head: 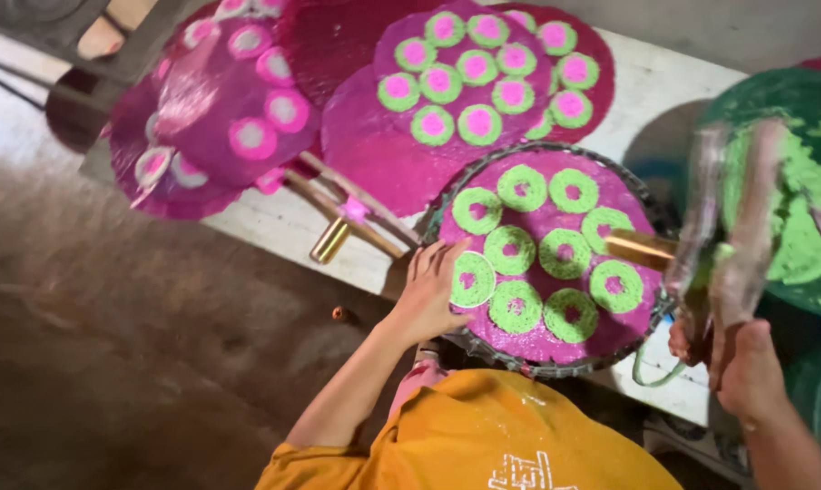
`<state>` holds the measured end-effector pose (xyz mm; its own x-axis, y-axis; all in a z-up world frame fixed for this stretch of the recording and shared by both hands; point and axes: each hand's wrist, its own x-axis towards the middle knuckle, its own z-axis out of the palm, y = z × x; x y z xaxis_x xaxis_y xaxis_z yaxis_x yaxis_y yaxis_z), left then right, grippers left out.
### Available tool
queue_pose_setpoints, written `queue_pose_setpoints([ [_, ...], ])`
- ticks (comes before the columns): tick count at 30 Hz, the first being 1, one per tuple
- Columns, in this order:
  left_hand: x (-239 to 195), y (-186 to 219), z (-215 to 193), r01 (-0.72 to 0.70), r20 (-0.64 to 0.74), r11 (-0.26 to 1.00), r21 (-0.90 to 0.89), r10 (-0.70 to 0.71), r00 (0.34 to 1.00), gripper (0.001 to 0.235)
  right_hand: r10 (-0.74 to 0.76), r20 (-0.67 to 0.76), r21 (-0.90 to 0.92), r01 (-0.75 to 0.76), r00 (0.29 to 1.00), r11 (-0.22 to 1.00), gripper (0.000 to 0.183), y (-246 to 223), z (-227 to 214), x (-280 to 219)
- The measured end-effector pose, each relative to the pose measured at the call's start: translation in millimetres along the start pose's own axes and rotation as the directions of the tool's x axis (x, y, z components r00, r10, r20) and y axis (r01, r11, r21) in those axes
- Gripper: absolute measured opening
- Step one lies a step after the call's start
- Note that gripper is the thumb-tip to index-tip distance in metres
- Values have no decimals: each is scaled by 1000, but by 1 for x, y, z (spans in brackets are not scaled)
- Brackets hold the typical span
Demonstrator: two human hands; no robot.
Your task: The person prepares cookies by applying green batter into small circular molds using a specialized wooden press and a spatula, repeating the process across a large circular tray.
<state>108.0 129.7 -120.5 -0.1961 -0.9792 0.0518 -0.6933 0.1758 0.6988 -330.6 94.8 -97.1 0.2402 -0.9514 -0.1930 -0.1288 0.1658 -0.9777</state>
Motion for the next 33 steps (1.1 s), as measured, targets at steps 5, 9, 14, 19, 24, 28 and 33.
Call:
queue_pose_setpoints([
  [5,6,-4,3,33,-97,999,8,-33,995,113,-215,-395,76,265,893,961,91,48,16,-53],
  [9,-10,-27,-19,82,-314,984,-161,-130,941,115,-231,-605,-187,145,762,972,73,79,14,-94],
  [14,-31,-91,-69,137,-475,983,126,-61,878,107,-213,-749,-518,-353,628,779,59,113,38,-142],
  [19,-52,-142,-83,367,-530,926,91,-267,805,125,-139,-812,-513,-579,567,634,61,150,42,-131],
  [24,-76,-171,-95,567,-615,822,54,-420,667,128,-239,-806,-575,-619,541,536,71,177,31,-135],
  [28,-76,-189,-88,652,-644,756,-56,-527,555,131,-371,-726,-688,-626,580,368,63,188,19,-119],
  [33,-52,-202,-79,522,-675,852,38,-363,643,104,-312,-730,-675,-575,607,462,73,178,-4,-101],
])
